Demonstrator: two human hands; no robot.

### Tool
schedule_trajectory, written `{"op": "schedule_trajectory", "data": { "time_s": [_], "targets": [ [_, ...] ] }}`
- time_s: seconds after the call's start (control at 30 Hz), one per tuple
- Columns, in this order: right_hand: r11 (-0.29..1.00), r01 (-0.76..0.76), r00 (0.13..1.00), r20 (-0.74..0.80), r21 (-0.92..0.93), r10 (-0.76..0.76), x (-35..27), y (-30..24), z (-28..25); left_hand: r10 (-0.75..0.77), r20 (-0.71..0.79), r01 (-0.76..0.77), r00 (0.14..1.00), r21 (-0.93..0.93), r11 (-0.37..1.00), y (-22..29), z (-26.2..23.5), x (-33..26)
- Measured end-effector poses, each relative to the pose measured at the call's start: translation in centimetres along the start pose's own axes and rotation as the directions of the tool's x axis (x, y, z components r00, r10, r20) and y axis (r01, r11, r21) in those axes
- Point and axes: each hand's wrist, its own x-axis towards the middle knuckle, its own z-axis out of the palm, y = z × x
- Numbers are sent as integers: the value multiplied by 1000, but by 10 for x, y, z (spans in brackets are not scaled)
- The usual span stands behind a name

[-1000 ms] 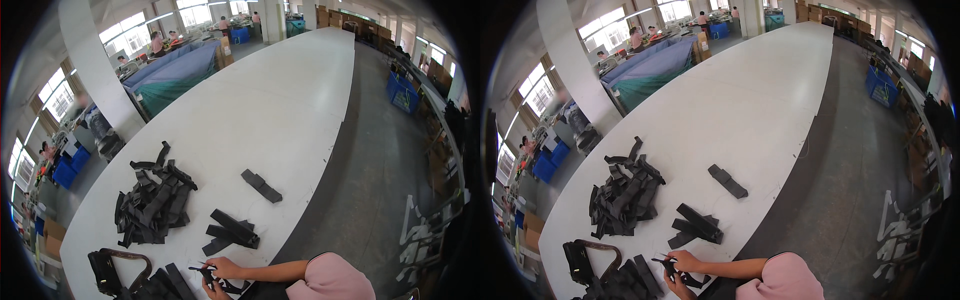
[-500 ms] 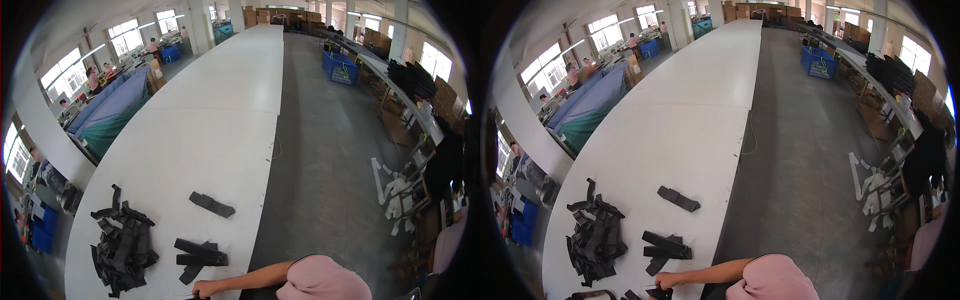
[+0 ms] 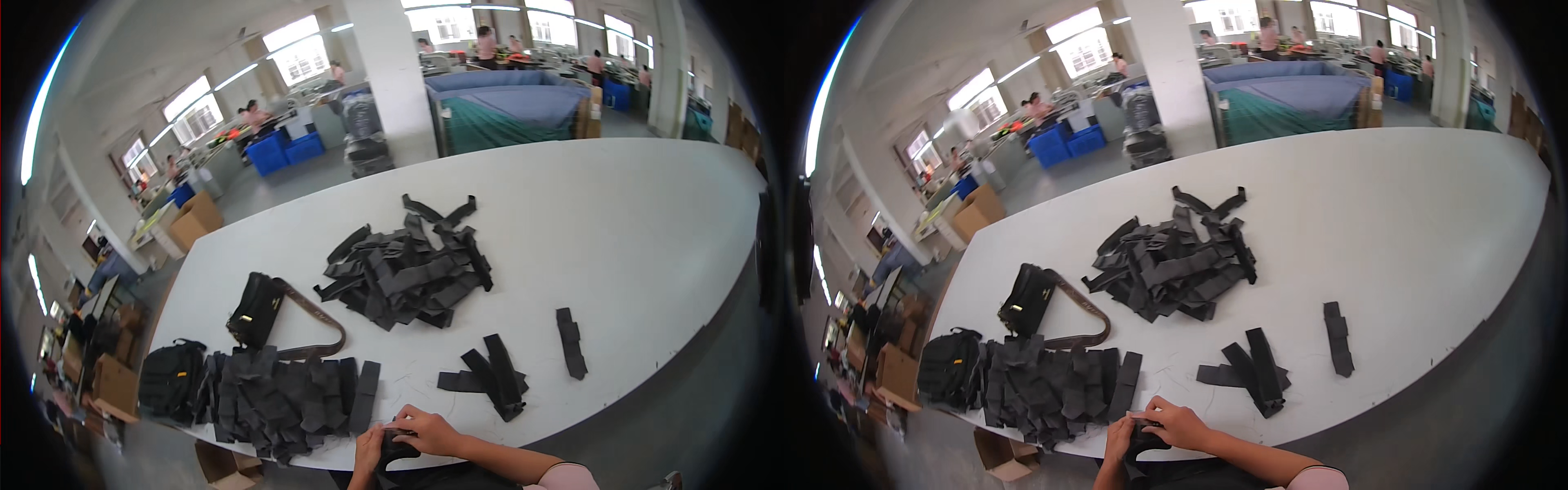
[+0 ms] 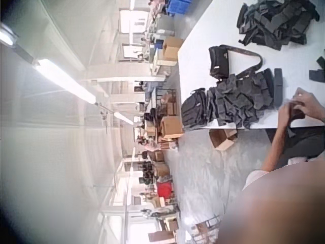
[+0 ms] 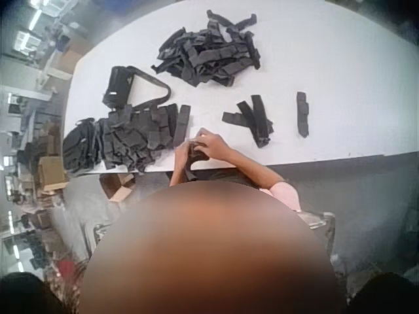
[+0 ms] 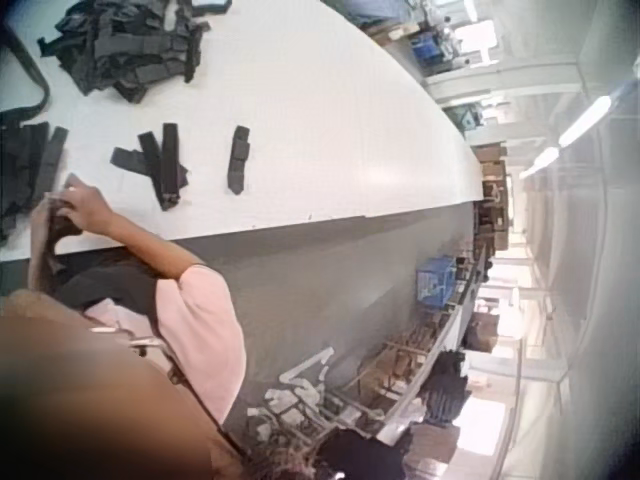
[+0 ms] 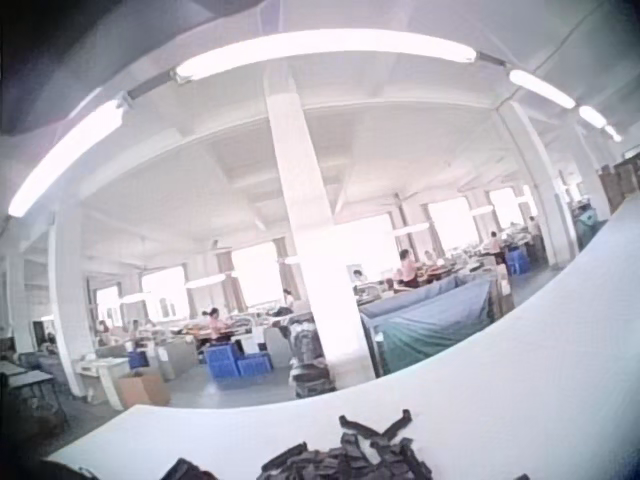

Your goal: The recorder uses a small pair of thread snips to trim excess threads and inspect fabric straps at a production table.

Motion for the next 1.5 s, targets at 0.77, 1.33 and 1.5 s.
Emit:
{"op": "schedule_trajectory", "data": {
  "time_s": [0.77,1.33,1.5],
  "targets": [
    [972,-57,971,-215,229,107,6,0,-9,-14,30,9,999,158,987,32,24,-3],
    [996,-73,996,-51,-49,71,24,-33,-16,1,-120,9,993,83,997,71,10,-20],
    [987,10,998,60,-158,0,22,-39,-8,-98,-86,89,991,-102,991,56,-11,-24]
  ]
}}
